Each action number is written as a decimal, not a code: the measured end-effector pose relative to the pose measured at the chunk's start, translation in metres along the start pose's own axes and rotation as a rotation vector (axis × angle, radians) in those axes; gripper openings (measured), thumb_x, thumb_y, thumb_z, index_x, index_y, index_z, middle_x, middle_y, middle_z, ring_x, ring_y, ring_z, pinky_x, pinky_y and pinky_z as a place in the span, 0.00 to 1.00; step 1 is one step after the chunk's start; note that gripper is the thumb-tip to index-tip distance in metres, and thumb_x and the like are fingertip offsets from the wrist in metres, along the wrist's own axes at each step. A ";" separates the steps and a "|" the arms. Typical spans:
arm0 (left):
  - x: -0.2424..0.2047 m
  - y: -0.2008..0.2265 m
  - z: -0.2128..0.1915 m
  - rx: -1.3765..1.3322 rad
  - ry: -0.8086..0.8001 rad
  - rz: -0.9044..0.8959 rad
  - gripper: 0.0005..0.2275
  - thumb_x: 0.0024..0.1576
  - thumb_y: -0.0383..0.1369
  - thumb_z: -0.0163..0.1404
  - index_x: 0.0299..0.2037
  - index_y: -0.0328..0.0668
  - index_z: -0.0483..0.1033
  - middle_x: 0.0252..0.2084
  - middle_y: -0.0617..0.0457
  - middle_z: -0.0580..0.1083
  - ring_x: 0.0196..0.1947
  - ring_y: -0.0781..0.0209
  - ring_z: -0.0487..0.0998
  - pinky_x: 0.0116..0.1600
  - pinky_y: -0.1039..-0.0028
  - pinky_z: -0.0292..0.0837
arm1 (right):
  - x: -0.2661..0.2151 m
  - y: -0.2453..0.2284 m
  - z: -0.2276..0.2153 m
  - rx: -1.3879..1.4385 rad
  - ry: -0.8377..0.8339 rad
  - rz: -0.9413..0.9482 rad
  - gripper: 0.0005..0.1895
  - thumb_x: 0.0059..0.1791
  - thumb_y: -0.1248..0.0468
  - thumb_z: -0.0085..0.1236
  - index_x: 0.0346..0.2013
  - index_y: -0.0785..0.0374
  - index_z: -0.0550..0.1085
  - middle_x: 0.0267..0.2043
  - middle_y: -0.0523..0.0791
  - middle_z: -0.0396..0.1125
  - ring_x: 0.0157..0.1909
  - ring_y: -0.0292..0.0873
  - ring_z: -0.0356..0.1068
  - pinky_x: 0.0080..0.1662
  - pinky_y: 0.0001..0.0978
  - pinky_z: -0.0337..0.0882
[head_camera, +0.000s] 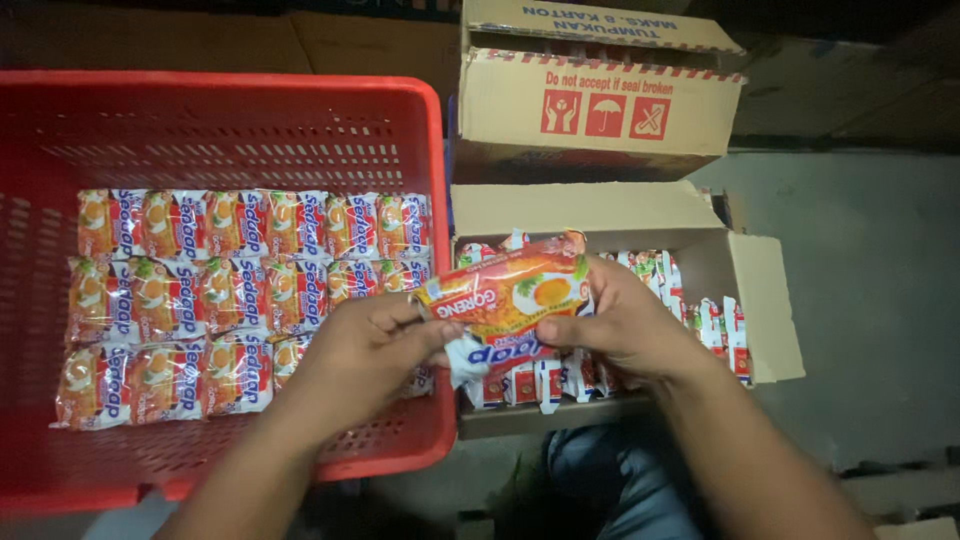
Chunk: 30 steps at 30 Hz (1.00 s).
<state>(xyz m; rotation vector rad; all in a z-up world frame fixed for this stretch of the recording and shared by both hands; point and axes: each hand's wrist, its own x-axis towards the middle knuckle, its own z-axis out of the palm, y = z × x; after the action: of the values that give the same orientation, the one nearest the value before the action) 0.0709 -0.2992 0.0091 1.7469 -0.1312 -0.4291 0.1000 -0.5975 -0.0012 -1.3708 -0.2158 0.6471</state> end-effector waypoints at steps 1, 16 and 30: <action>0.000 0.000 -0.003 0.025 -0.001 -0.028 0.09 0.62 0.29 0.58 0.31 0.30 0.85 0.24 0.38 0.86 0.17 0.60 0.75 0.27 0.72 0.68 | 0.002 0.000 0.002 -0.030 0.025 0.028 0.30 0.44 0.68 0.73 0.60 0.72 0.76 0.50 0.58 0.81 0.50 0.56 0.82 0.58 0.56 0.79; -0.018 0.054 -0.040 0.116 0.020 -0.009 0.36 0.57 0.31 0.58 0.76 0.77 0.61 0.73 0.42 0.74 0.59 0.53 0.88 0.49 0.68 0.93 | 0.006 -0.029 0.023 -0.075 0.064 0.159 0.54 0.41 0.37 0.64 0.75 0.58 0.60 0.57 0.66 0.79 0.44 0.57 0.88 0.44 0.41 0.89; -0.128 -0.017 -0.240 0.425 0.674 0.217 0.27 0.69 0.16 0.57 0.76 0.39 0.60 0.66 0.39 0.69 0.63 0.50 0.77 0.61 0.65 0.77 | -0.028 -0.006 -0.035 -0.138 0.300 0.134 0.38 0.49 0.55 0.44 0.73 0.71 0.63 0.64 0.70 0.73 0.59 0.72 0.78 0.58 0.63 0.77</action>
<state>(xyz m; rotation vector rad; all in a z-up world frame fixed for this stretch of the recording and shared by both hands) 0.0353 -0.0339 0.0590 2.1740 0.0796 0.3834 0.0973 -0.6425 0.0030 -1.6056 0.0740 0.5357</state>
